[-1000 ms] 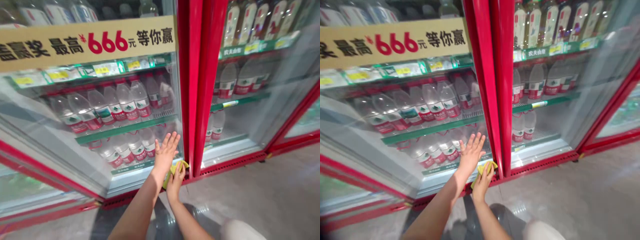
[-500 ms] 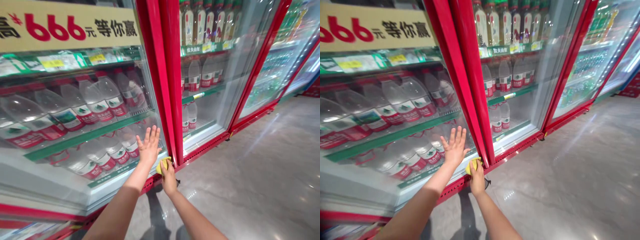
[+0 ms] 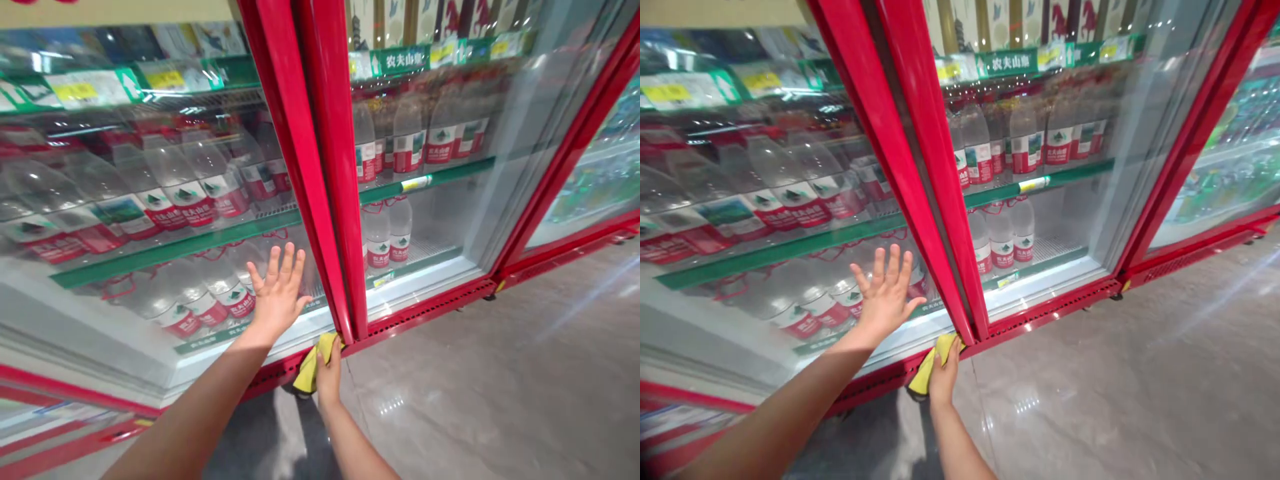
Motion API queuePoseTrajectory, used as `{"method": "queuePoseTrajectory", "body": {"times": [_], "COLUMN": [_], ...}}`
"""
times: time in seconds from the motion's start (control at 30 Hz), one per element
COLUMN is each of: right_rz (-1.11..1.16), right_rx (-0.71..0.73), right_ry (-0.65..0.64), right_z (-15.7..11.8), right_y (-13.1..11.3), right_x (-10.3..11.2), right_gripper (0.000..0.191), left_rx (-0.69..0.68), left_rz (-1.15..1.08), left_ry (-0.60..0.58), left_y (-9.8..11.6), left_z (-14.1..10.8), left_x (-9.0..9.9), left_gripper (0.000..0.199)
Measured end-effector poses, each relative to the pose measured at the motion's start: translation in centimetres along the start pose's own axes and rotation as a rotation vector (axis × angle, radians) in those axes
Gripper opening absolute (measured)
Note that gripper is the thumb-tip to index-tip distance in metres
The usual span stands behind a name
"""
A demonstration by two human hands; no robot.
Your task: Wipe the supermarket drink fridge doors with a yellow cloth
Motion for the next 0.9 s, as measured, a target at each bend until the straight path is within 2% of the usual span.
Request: {"method": "queuePoseTrajectory", "body": {"times": [0.13,0.23,0.3,0.37,0.47,0.57,0.67,0.77,0.9], "right_rz": [0.172,0.253,0.281,0.315,0.365,0.379,0.344,0.263,0.102], "right_rx": [-0.094,-0.145,-0.165,-0.174,-0.174,-0.174,-0.155,-0.096,0.023], "right_ry": [0.065,0.117,0.152,0.182,0.224,0.308,0.43,0.522,0.532], "right_z": [-0.2,0.4,1.0,1.3,1.0,0.6,1.5,3.5,5.2], "right_y": [-0.5,-0.6,-0.1,0.7,2.1,2.7,1.7,-0.2,-2.9], "right_x": [-0.3,0.5,1.0,1.7,3.0,4.7,6.2,6.9,6.5], "right_gripper": [0.07,0.066,0.062,0.059,0.05,0.043,0.045,0.05,0.05], "left_rx": [-0.051,-0.136,-0.182,-0.213,-0.221,-0.228,-0.292,-0.313,-0.311], "left_rz": [0.017,-0.017,-0.043,-0.067,-0.099,-0.105,-0.118,-0.134,-0.149], "left_ry": [0.018,-0.018,-0.053,-0.095,-0.182,-0.223,-0.238,-0.203,-0.169], "left_y": [0.1,0.0,-0.3,-0.9,-2.3,-3.9,-4.9,-5.3,-4.7], "left_z": [-0.1,-2.5,-5.8,-10.2,-16.8,-20.8,-21.5,-20.1,-18.2], "left_x": [0.0,-1.9,-4.2,-6.9,-10.7,-12.6,-12.4,-11.3,-10.3], "left_gripper": [0.121,0.1,0.082,0.068,0.063,0.065,0.066,0.067,0.065]}}
Point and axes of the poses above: each hand's wrist, its own z-axis towards the middle knuckle, its own x-axis out of the back of the hand, y = z × x, the point moved 3 cm from there along z, towards the middle knuckle, and after that the axes turned 13 degrees about -z, right-handed, at the moved point
